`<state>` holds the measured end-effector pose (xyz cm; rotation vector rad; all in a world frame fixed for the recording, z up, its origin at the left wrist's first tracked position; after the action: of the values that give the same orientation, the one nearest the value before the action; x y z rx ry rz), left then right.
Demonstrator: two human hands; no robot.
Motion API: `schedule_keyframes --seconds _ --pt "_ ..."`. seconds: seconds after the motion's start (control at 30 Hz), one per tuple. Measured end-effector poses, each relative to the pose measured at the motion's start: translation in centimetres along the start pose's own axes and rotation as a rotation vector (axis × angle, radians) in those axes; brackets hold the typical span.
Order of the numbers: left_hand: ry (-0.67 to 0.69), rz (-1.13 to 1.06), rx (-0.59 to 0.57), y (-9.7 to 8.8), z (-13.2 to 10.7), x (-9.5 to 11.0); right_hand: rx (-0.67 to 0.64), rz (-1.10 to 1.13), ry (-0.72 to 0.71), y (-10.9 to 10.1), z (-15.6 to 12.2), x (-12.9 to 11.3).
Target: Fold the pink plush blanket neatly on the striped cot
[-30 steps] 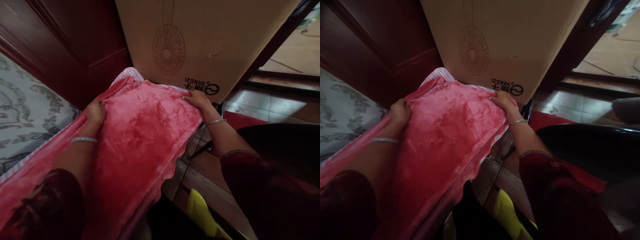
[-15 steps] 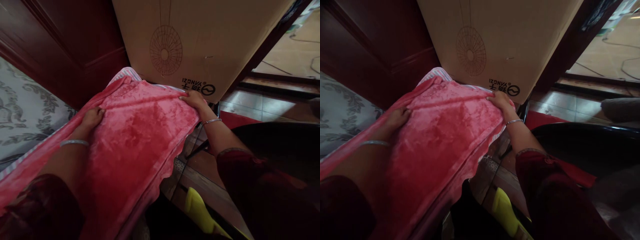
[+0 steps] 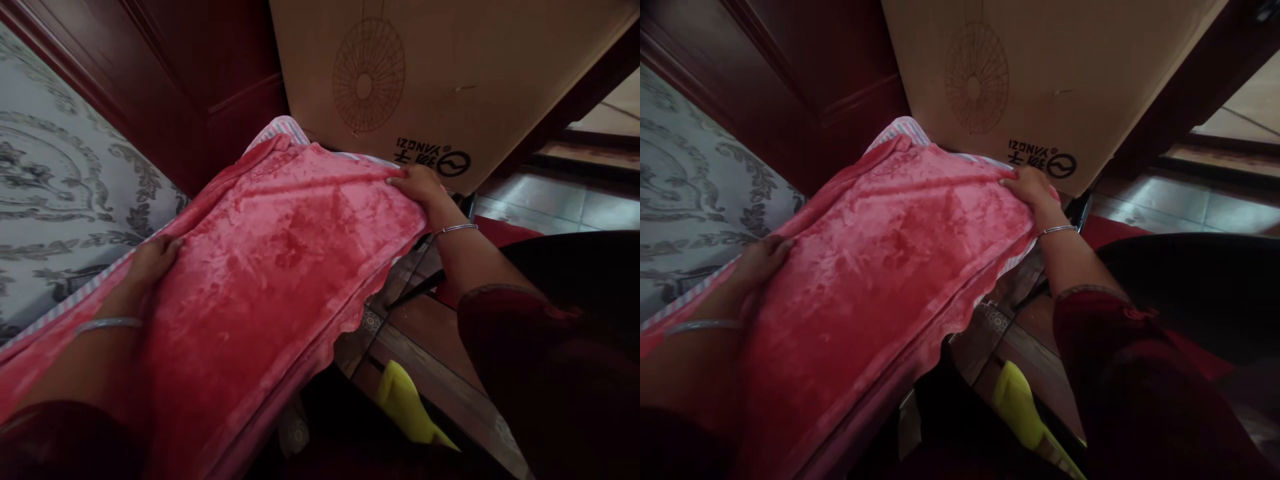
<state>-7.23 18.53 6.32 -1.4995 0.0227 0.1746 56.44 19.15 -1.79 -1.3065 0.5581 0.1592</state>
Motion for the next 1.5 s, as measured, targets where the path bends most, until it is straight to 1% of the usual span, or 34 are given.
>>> schedule_keyframes --seconds 0.1,0.17,0.23,0.3,0.47,0.57,0.63,0.7,0.77,0.8,0.9,1.0,1.1,1.23,1.3,1.4,1.5 --pt "-0.124 0.082 0.046 -0.1 0.4 -0.5 -0.006 0.006 0.005 -0.2 -0.3 -0.1" --pt "-0.139 0.097 0.034 0.4 0.6 -0.3 -0.001 0.002 0.010 -0.4 -0.5 -0.2" --pt "-0.123 0.100 -0.013 1.4 0.8 0.1 0.001 -0.015 0.000 -0.6 -0.8 -0.5" --pt "-0.108 0.106 -0.037 1.9 0.8 0.2 0.009 -0.037 -0.010 -0.7 -0.9 -0.6" --pt "-0.024 0.051 -0.089 1.6 0.6 -0.1 0.023 -0.031 -0.003 -0.4 -0.6 -0.4" --pt "-0.004 0.005 -0.105 1.0 0.1 -1.1 0.011 -0.043 -0.004 -0.4 -0.5 -0.6" --pt "0.002 0.008 -0.049 0.3 -0.7 -1.7 -0.004 -0.063 0.003 -0.6 -0.6 -1.0" --pt "0.026 0.014 0.070 -0.7 -2.3 -1.7 -0.033 -0.072 0.012 -1.0 -0.7 -1.5" --pt "0.081 -0.005 0.170 -1.3 -4.5 -1.1 -0.080 -0.068 0.015 -1.2 -0.9 -2.1" --pt "0.113 -0.025 0.194 -1.2 -5.7 -0.7 -0.104 -0.063 0.013 -1.4 -1.1 -2.3" --pt "0.192 -0.105 0.182 -0.3 -8.8 0.5 -0.129 -0.060 0.004 -2.1 -1.6 -3.0" --pt "0.185 -0.204 0.165 0.8 -10.6 0.7 -0.086 -0.088 0.043 -3.1 -2.5 -3.2" --pt "0.148 -0.282 0.170 1.5 -11.2 0.4 -0.063 -0.105 0.066 -3.8 -3.3 -3.5" --pt "0.130 -0.307 0.205 1.6 -11.3 0.4 -0.060 -0.079 -0.001 -5.0 -3.4 -4.3" --pt "0.138 -0.310 0.212 1.5 -11.3 0.5 -0.059 -0.084 -0.014 -5.8 -3.2 -4.2" --pt "0.148 -0.313 0.225 1.6 -11.5 0.4 -0.107 -0.126 0.008 -6.2 -3.1 -3.6" --pt "0.158 -0.327 0.236 1.6 -11.5 0.3 -0.191 -0.164 0.007 -5.8 -3.4 -3.2"
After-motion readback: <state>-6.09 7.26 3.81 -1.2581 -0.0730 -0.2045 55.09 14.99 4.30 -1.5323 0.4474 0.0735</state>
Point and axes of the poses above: each hand's wrist, its own z-axis towards the middle knuckle, its own y-axis out of the palm, x = y × z, the point moved 9 cm from there along z, towards the middle knuckle, and after that the axes turned 4 degrees about -y, right-handed, at the moved point
